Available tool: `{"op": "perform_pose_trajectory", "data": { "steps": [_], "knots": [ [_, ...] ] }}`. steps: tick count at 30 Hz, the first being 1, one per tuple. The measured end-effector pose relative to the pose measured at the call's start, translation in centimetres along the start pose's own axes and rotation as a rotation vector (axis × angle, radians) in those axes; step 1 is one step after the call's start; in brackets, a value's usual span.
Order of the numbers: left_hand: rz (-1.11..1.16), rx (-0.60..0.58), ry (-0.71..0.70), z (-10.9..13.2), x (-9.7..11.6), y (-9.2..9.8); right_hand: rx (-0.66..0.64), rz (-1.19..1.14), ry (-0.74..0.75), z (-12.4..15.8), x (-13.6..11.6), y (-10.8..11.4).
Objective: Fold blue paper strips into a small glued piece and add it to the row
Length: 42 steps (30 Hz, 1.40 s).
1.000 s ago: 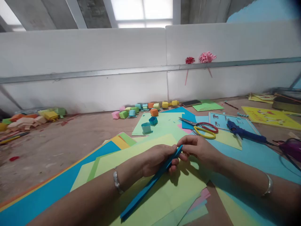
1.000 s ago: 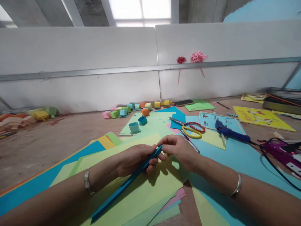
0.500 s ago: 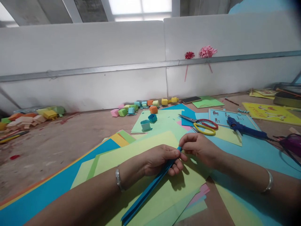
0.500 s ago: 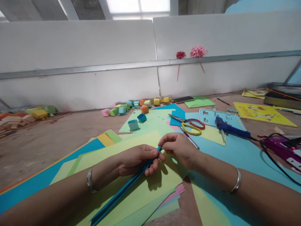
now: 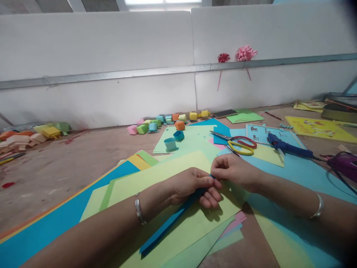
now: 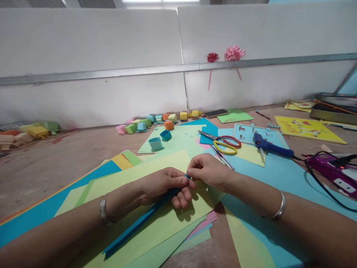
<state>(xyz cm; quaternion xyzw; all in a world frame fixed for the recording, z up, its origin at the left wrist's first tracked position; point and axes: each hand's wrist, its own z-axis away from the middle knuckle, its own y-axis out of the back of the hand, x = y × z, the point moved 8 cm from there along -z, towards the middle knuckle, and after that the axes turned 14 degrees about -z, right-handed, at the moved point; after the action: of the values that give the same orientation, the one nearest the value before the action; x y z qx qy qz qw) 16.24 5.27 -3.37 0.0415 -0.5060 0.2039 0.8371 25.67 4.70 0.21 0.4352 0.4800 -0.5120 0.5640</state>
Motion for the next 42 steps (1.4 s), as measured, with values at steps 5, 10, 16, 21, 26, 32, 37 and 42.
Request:
{"op": "perform_pose_trajectory", "data": {
  "steps": [5,10,16,21,26,32,37,42],
  "knots": [
    [0.043,0.041,0.005,0.1,0.1,0.4,-0.027,-0.063,-0.025,-0.2,0.0,0.5],
    [0.056,0.017,-0.024,-0.1,-0.1,0.3,0.103,0.299,0.106,-0.3,-1.0,1.1],
    [0.08,0.0,0.005,-0.2,-0.1,0.5,0.155,0.362,0.25,-0.5,-2.2,2.2],
    [0.089,0.015,0.033,-0.1,0.1,0.9,0.25,0.275,0.248,-1.0,-3.1,5.7],
    [0.104,0.046,0.024,-0.1,0.0,0.9,0.379,-0.031,0.229,-1.3,-2.9,8.4],
    [0.131,0.131,0.003,-0.1,0.2,1.1,0.232,-0.282,0.017,-1.4,0.5,3.8],
    [0.12,0.11,-0.011,-0.2,0.3,0.8,0.239,-0.099,0.078,-1.0,0.1,3.0],
    [0.095,0.086,-0.035,-0.4,0.6,1.0,0.421,-0.249,0.2,-1.4,-1.5,7.8]
  ]
}}
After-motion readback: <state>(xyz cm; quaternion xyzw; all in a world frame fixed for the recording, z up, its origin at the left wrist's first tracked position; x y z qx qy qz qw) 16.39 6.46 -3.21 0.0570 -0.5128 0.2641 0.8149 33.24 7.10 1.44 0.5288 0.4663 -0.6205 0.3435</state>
